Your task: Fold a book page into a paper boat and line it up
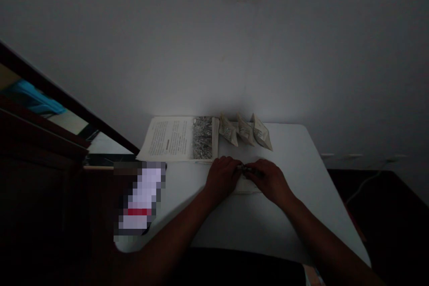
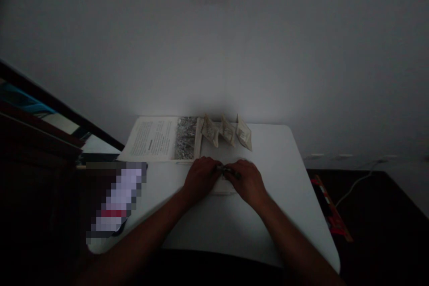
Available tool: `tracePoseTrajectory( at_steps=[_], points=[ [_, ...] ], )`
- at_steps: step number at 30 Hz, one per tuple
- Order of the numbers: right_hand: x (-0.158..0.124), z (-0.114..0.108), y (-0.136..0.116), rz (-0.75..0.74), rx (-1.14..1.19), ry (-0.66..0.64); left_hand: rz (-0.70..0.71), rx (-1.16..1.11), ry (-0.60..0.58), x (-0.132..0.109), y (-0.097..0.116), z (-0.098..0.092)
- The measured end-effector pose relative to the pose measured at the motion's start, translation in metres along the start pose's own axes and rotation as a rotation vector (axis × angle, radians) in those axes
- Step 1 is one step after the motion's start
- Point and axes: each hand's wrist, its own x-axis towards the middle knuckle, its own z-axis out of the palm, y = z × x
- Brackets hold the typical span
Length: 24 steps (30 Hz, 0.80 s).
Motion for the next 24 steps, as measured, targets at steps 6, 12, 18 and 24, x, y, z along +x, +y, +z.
tracePoseTrajectory(
  at_steps=[6,12,18,24],
  points=[
    [-0.0005,0.004,-0.0014,-0.022,-0.031,0.044,-0.001,-0.015,0.019,0.0014,0.0,-0.0004],
    [0.0017,0.0046,-0.0032,0.003,-0.049,0.06,-0.01,-0.016,0.023,0.0047,0.0016,-0.0018],
    [0.004,-0.0003,-0.0005,-0.011,-0.05,0.003,0.019,-0.011,0.03,0.0053,0.0008,-0.0001],
    [0.0048,-0.0003,0.0004,0.002,-0.058,-0.005,0.057,0.061,0.026,0.0048,-0.0018,0.0018]
  ],
)
